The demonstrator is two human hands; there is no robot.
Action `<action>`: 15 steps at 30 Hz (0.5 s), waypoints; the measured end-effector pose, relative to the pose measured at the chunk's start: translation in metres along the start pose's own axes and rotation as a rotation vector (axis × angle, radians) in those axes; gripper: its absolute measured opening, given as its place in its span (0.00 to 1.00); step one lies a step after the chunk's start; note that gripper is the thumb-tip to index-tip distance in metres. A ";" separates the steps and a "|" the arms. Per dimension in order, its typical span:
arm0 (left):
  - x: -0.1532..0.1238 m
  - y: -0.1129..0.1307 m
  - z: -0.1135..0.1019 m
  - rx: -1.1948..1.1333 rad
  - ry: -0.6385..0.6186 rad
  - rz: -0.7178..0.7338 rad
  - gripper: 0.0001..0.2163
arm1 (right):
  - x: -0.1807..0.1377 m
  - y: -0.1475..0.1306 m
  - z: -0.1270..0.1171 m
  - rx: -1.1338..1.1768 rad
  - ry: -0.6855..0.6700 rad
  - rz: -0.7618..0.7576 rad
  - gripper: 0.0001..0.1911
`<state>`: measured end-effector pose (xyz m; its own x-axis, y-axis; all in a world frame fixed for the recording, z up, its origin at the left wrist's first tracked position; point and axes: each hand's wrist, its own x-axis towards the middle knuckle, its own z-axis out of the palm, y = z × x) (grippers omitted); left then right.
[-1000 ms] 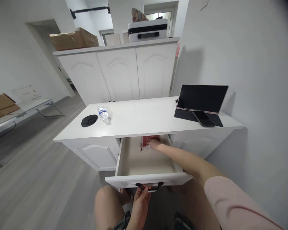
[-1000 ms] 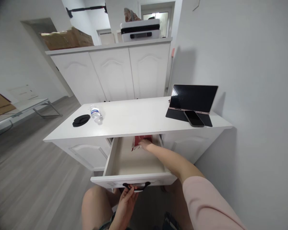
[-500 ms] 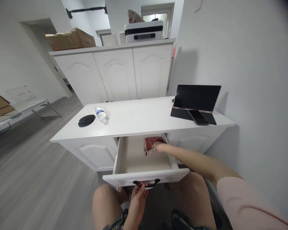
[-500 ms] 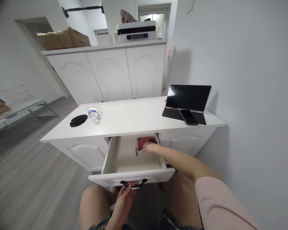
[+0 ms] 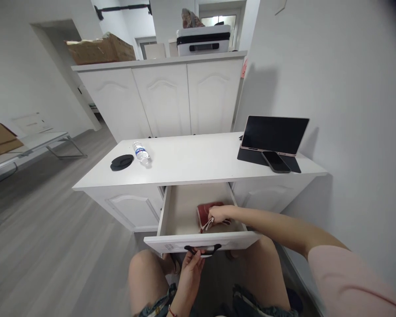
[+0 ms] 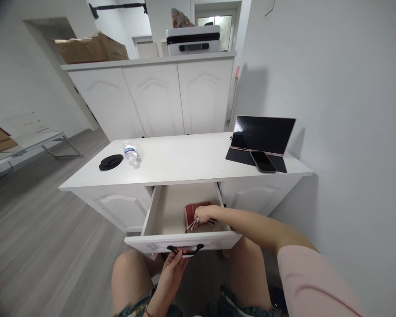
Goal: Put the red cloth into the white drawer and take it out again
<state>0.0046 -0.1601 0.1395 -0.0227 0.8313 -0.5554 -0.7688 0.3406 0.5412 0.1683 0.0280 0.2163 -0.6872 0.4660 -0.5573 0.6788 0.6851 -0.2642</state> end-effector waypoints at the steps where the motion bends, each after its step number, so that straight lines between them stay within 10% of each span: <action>1: -0.001 0.000 0.001 0.002 -0.010 0.004 0.12 | 0.001 -0.003 0.000 0.000 -0.018 -0.009 0.14; 15: 0.002 -0.002 -0.002 -0.001 -0.019 -0.013 0.09 | 0.025 -0.050 -0.013 0.100 -0.116 -0.020 0.17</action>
<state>0.0052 -0.1599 0.1359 -0.0006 0.8346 -0.5508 -0.7697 0.3513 0.5331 0.1136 0.0131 0.2261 -0.6700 0.3811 -0.6371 0.6919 0.6315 -0.3500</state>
